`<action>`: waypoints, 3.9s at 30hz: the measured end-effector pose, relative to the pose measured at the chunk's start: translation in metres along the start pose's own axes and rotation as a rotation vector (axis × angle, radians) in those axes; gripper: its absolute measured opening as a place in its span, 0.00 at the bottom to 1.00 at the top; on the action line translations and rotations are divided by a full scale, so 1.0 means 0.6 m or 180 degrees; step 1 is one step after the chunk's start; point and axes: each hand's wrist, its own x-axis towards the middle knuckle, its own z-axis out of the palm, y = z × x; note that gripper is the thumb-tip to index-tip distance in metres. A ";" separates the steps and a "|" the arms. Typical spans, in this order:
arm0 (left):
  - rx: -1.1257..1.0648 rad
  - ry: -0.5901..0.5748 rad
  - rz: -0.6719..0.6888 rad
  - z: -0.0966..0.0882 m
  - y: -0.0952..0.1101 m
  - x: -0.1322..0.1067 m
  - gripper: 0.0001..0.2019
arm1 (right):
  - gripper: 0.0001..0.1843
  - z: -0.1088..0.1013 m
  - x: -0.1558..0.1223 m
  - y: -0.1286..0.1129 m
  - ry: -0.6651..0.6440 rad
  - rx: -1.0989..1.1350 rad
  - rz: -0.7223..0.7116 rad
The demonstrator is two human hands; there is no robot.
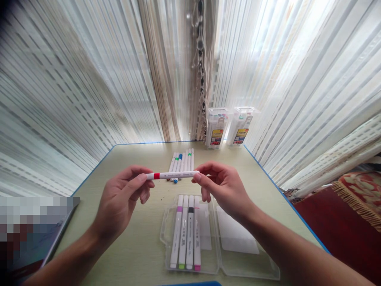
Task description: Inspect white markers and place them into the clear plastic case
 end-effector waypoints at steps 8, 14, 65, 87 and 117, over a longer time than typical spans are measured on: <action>0.0027 -0.0012 0.0044 0.002 0.002 -0.001 0.08 | 0.13 0.003 -0.002 -0.002 0.0019 -0.0013 0.0033; 0.0048 -0.0016 0.0051 0.002 0.001 0.000 0.07 | 0.14 0.001 -0.002 0.001 0.0008 -0.0106 0.0073; -0.0304 -0.0069 -0.0387 0.008 0.005 0.007 0.07 | 0.11 0.003 -0.012 0.001 -0.0477 0.0206 -0.0003; -0.0357 -0.0051 -0.0575 0.008 0.007 0.006 0.07 | 0.13 0.006 -0.021 -0.006 -0.0807 -0.0145 0.0056; 0.0017 -0.0173 -0.0364 0.005 0.004 0.001 0.07 | 0.14 0.010 -0.028 -0.007 -0.0960 -0.0654 -0.0232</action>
